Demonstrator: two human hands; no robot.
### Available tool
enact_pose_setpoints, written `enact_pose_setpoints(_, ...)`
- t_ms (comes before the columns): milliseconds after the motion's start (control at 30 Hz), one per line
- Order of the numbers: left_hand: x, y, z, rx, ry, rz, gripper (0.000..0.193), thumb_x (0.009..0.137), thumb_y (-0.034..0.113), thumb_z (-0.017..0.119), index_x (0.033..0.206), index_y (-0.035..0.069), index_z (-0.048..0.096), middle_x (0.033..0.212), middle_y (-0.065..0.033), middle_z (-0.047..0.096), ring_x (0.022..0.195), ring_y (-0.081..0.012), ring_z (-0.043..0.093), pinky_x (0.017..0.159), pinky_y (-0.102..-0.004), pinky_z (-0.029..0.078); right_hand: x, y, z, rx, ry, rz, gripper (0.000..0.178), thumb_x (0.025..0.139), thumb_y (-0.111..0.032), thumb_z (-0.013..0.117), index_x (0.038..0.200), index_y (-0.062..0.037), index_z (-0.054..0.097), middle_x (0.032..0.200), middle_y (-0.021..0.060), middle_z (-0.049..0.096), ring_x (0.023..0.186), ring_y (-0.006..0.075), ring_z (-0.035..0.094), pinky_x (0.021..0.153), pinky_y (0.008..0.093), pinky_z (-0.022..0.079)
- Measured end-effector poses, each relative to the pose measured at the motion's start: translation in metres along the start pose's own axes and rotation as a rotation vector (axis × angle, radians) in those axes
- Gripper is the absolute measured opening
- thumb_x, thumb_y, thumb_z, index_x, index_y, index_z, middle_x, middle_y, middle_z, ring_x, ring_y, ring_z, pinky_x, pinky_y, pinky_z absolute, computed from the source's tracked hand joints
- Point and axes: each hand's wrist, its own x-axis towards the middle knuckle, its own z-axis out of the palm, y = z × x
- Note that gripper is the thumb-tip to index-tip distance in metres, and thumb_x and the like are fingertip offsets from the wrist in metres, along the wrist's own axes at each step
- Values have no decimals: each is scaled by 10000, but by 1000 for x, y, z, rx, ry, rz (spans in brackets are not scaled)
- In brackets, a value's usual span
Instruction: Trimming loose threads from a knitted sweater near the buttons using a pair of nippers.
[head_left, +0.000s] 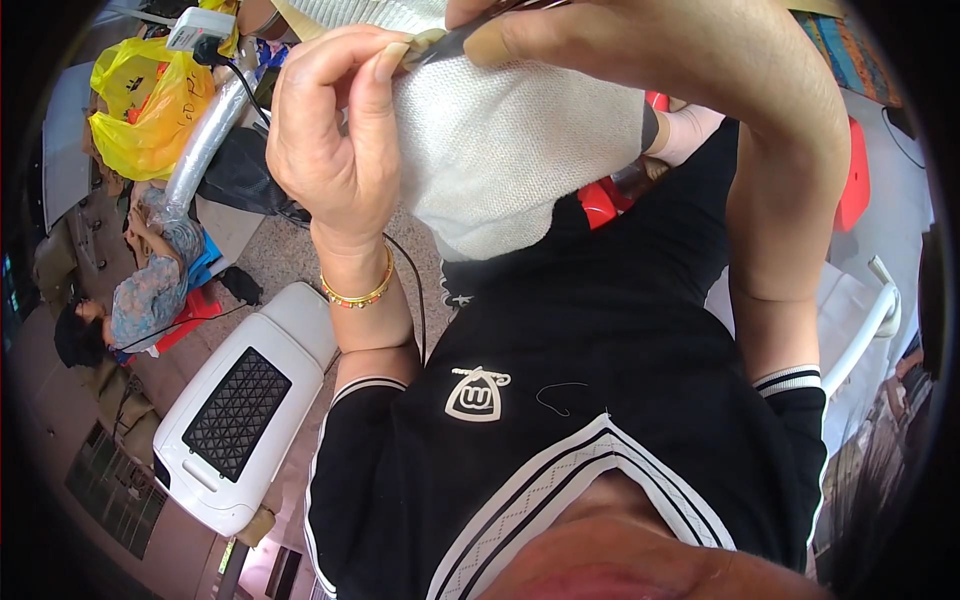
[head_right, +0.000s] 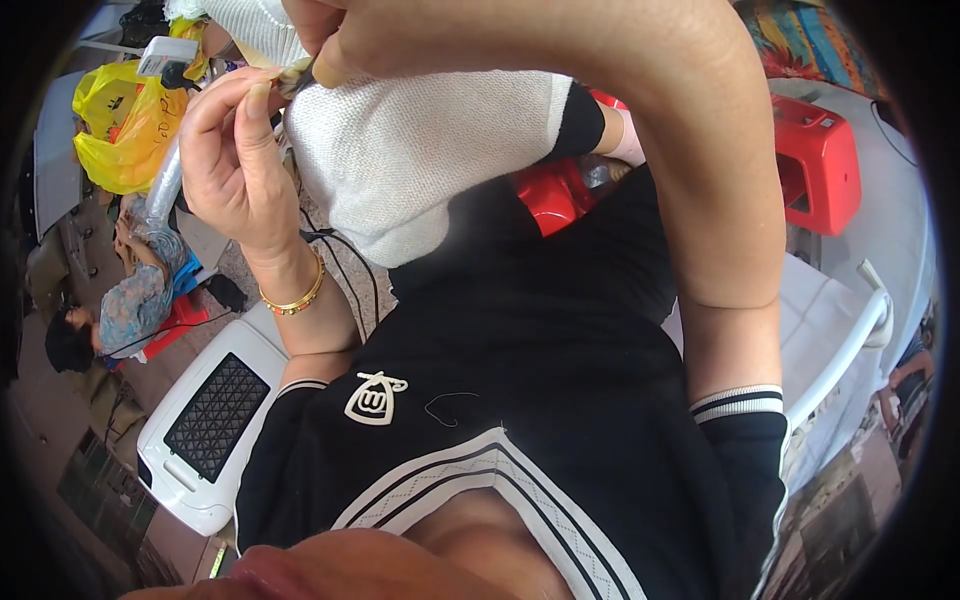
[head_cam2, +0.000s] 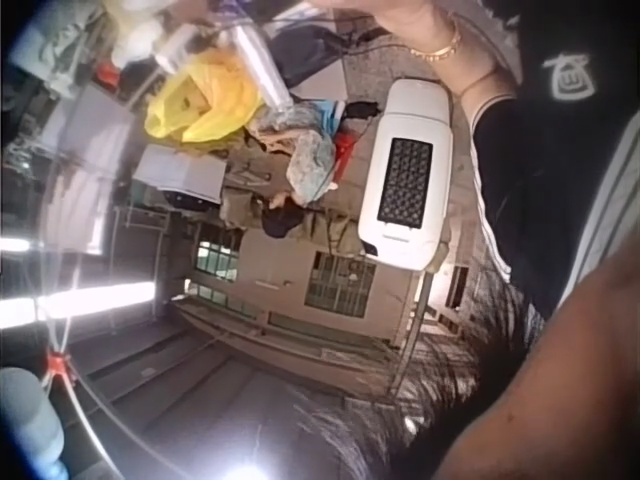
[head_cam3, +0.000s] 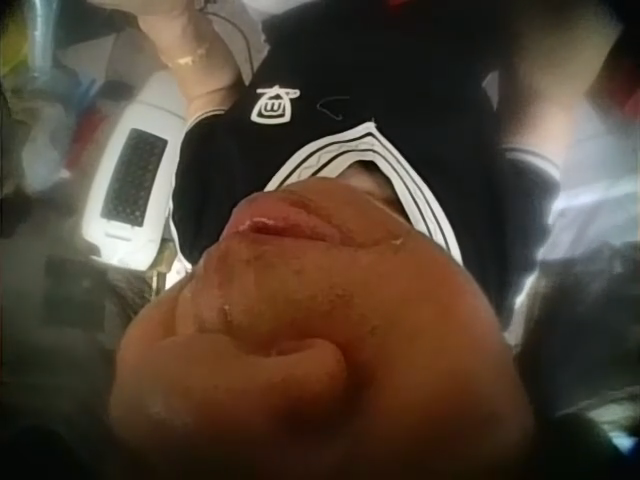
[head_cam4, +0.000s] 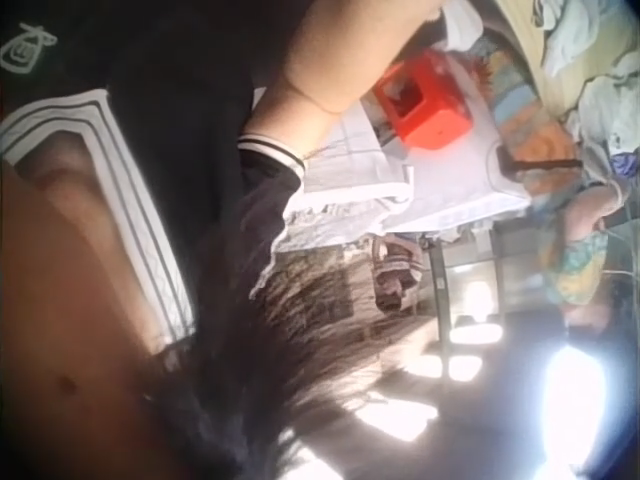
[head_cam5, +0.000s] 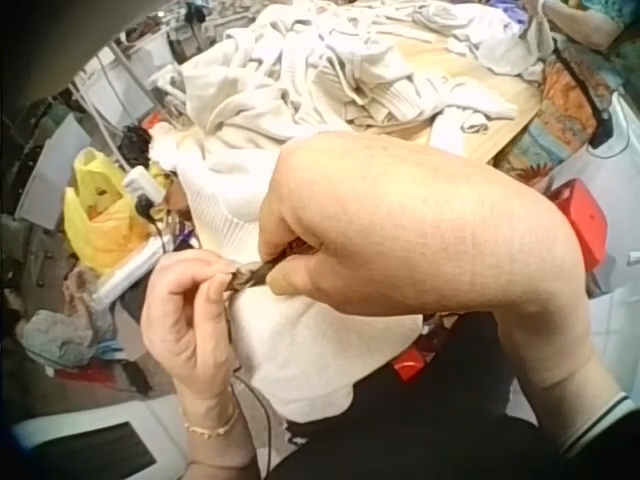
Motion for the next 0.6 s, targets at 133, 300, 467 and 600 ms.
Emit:
enact_pose_setpoints(133,-1,6,2,-46,11,-65,80,946,-29,644,1024,-49,639,962,-108,693,804,-125,658,724,-236,542,-1,-4,6,-68,76,-1,135,812,-78,645,768,38,699,673,181,623,639,327,631,627,406,505)
enact_pose_setpoints(300,-1,11,2,-186,23,-318,130,988,0,603,1098,-66,625,1016,-100,700,878,-122,681,805,-232,552,-16,23,31,-176,308,-231,104,819,-96,658,787,-6,698,813,116,628,783,313,649,686,403,516)
enact_pose_setpoints(467,-2,6,-8,-309,3,-372,229,976,6,621,1192,-66,603,1040,-128,711,923,-130,682,855,-240,546,-26,23,40,-275,416,-290,99,781,-103,665,725,-24,645,802,86,575,782,286,631,677,382,513)
enact_pose_setpoints(600,-5,1,-14,-262,-46,-374,321,971,1,622,1278,-73,565,1056,-140,715,977,-138,679,896,-255,542,-24,25,46,-327,473,-334,70,753,-118,648,750,-48,639,830,61,570,831,240,628,654,359,517)
